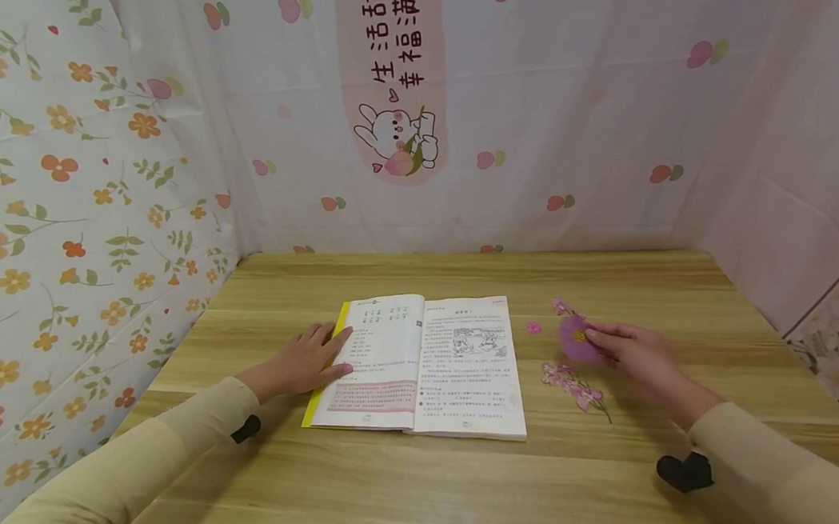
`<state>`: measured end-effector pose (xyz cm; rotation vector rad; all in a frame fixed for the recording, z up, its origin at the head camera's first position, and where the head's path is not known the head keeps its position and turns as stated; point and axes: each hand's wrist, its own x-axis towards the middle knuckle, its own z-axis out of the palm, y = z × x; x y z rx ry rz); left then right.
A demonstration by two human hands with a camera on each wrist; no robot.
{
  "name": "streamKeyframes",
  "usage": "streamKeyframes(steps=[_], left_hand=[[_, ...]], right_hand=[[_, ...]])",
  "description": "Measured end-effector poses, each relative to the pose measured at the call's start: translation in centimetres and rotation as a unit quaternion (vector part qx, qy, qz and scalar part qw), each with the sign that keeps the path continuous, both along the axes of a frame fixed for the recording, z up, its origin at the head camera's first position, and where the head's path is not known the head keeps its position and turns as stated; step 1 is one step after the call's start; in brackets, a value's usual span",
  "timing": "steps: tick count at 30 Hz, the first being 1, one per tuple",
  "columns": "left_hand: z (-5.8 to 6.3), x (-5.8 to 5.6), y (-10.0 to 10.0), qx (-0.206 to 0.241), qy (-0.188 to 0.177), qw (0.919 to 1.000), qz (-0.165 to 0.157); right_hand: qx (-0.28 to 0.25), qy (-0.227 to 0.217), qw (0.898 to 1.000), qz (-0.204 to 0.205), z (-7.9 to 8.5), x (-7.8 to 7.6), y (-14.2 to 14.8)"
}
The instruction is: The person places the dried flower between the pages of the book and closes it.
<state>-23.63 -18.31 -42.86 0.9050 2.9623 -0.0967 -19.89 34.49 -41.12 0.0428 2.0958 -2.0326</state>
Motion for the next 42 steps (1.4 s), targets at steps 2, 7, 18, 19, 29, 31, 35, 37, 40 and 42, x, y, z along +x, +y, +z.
streamKeyframes(steps=[2,7,18,19,29,31,35,37,40,42], left_hand=[[0.0,0.0,0.0,-0.002,0.001,1.0000,0.001],[-0.1,0.0,0.1,-0.005,-0.002,1.0000,0.006],[-0.2,0.1,0.0,-0.004,0.005,1.0000,0.004],[-0.1,0.0,0.0,-0.002,0.005,1.0000,0.003],[0.0,0.1,-0.1,-0.002,0.008,1.0000,-0.003],[0.1,0.1,0.0,-0.003,0.008,1.0000,-0.002],[0.1,0.2,0.0,0.000,0.009,1.0000,-0.001],[0.1,0.2,-0.1,0.003,0.010,0.9999,-0.002],[0.1,0.2,-0.1,0.011,0.013,0.9998,-0.005],[0.0,0.1,-0.1,0.013,0.017,0.9998,-0.008]], right_hand=[[-0.028,0.000,1.000,0.014,0.3,-0.2,-1.2],[-0.032,-0.015,0.999,0.028,0.8,-0.7,-4.6],[-0.011,-0.023,0.999,0.045,0.8,-2.0,-10.0],[-0.009,-0.025,0.999,0.045,0.9,-2.0,-10.5],[0.003,-0.034,0.999,0.030,0.6,-2.6,-14.7],[-0.004,-0.037,0.999,0.028,0.5,-2.6,-15.4],[-0.013,-0.047,0.999,0.023,0.3,-2.8,-16.5],[-0.007,-0.051,0.998,0.019,0.3,-2.9,-17.0],[0.003,-0.052,0.999,0.014,0.0,-3.1,-17.8],[0.003,-0.052,0.999,0.008,-0.2,-3.3,-18.3]])
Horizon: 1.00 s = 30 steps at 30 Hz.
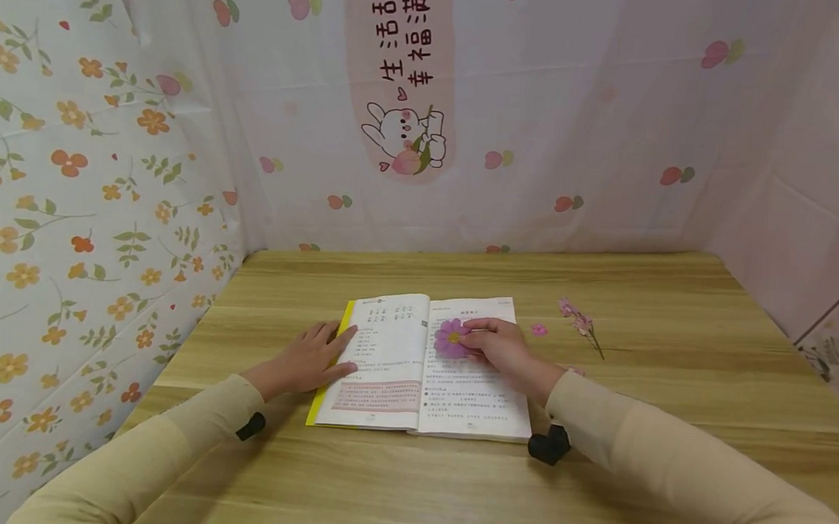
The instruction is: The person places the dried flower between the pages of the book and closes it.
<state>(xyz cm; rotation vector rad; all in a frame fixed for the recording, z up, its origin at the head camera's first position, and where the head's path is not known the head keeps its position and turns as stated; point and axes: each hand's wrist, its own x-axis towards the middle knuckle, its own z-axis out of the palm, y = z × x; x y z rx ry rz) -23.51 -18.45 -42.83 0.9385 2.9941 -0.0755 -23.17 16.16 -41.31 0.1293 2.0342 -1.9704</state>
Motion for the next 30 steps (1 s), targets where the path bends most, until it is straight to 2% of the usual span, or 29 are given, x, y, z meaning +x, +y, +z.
streamKeyframes(steps=[5,14,24,30], left_hand=[[-0.1,-0.1,0.0,-0.002,-0.002,1.0000,0.001],[-0.2,-0.3,0.0,-0.016,-0.007,0.9998,0.007],[-0.2,-0.3,-0.1,-0.014,-0.008,0.9999,0.007],[-0.2,-0.3,-0.1,-0.008,-0.011,0.9999,0.004]], right_hand=[[-0.002,0.003,1.000,-0.008,-0.5,-0.2,-1.1],[0.032,-0.003,0.999,-0.021,-1.0,-0.3,-1.8],[0.062,-0.005,0.998,0.004,-0.8,-0.3,-2.3],[0.064,0.009,0.998,0.019,-0.9,-0.3,-2.4]])
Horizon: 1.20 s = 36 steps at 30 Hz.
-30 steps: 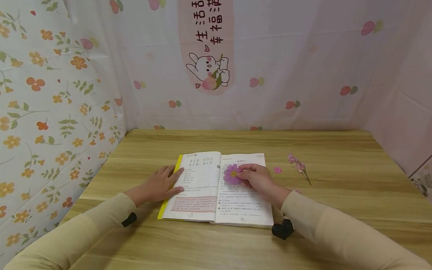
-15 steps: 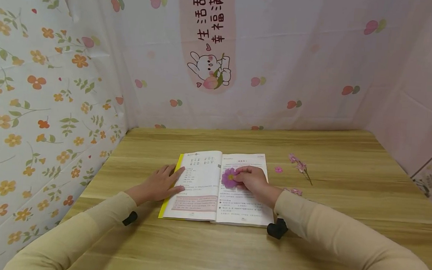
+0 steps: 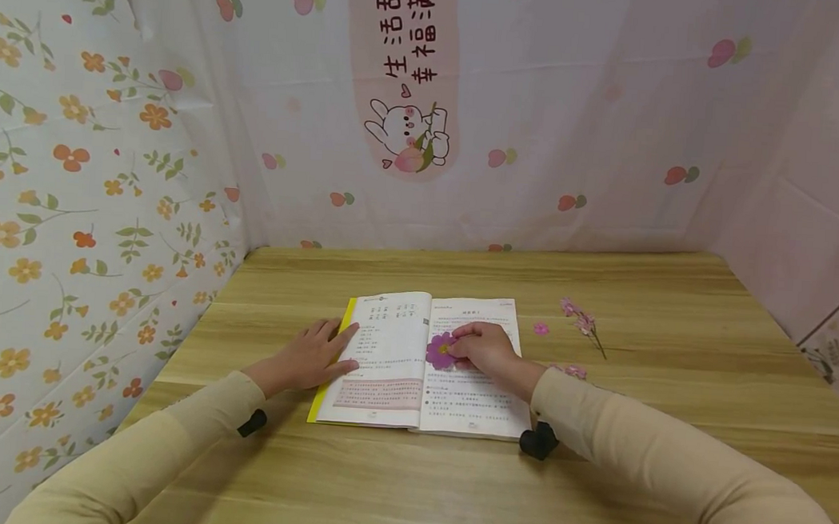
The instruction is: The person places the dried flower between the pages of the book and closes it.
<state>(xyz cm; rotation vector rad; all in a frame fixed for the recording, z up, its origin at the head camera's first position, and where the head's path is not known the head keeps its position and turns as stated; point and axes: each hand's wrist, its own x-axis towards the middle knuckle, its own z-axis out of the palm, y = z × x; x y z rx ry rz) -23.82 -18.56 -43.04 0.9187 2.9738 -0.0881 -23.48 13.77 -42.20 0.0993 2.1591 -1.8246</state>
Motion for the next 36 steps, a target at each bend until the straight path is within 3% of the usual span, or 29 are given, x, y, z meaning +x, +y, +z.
streamKeyframes(steps=[7,17,20,24,36], left_hand=[[0.1,0.1,0.0,-0.001,-0.003,1.0000,0.001],[0.3,0.1,0.2,-0.011,-0.006,0.9999,0.003],[0.3,0.1,0.2,-0.013,-0.010,0.9999,0.005],[0.4,0.1,0.2,-0.012,-0.013,0.9998,0.008],[0.2,0.1,0.1,-0.015,-0.008,0.9999,0.004]], right_hand=[[0.059,0.058,0.996,0.034,0.4,0.1,0.8],[0.161,0.135,0.975,0.072,2.3,-0.5,4.1],[0.208,0.191,0.955,0.086,2.5,-1.1,5.1],[0.278,0.248,0.922,0.107,2.2,-2.1,6.2],[0.394,0.287,0.849,0.203,1.0,-4.5,7.9]])
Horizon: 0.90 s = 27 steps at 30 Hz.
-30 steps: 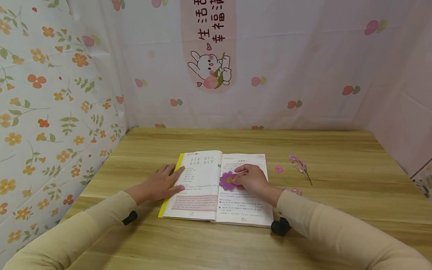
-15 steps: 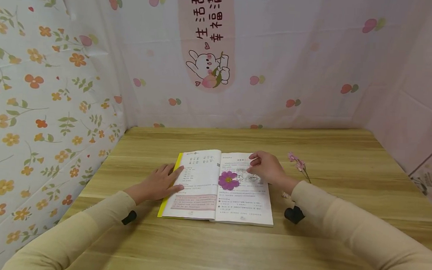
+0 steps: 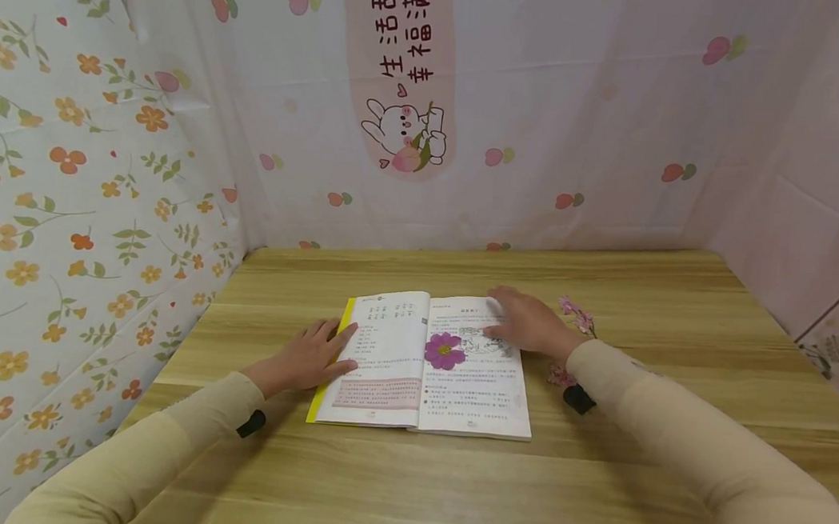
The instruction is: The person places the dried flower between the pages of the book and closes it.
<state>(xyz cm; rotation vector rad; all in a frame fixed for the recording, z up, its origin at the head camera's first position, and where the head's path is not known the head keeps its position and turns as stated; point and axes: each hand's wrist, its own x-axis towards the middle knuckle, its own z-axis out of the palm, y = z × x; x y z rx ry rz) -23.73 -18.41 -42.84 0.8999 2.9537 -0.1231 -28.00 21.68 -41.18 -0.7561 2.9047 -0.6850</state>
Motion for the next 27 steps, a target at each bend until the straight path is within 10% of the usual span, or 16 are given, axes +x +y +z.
streamKeyframes(steps=[9,27], left_hand=[[0.2,0.0,0.1,-0.012,-0.006,0.9999,0.007],[0.0,0.0,0.0,-0.002,0.007,1.0000,-0.002]], right_hand=[[0.138,0.032,0.989,0.034,-1.1,-1.3,1.0],[0.166,0.029,0.985,0.030,-1.4,-1.5,1.3]])
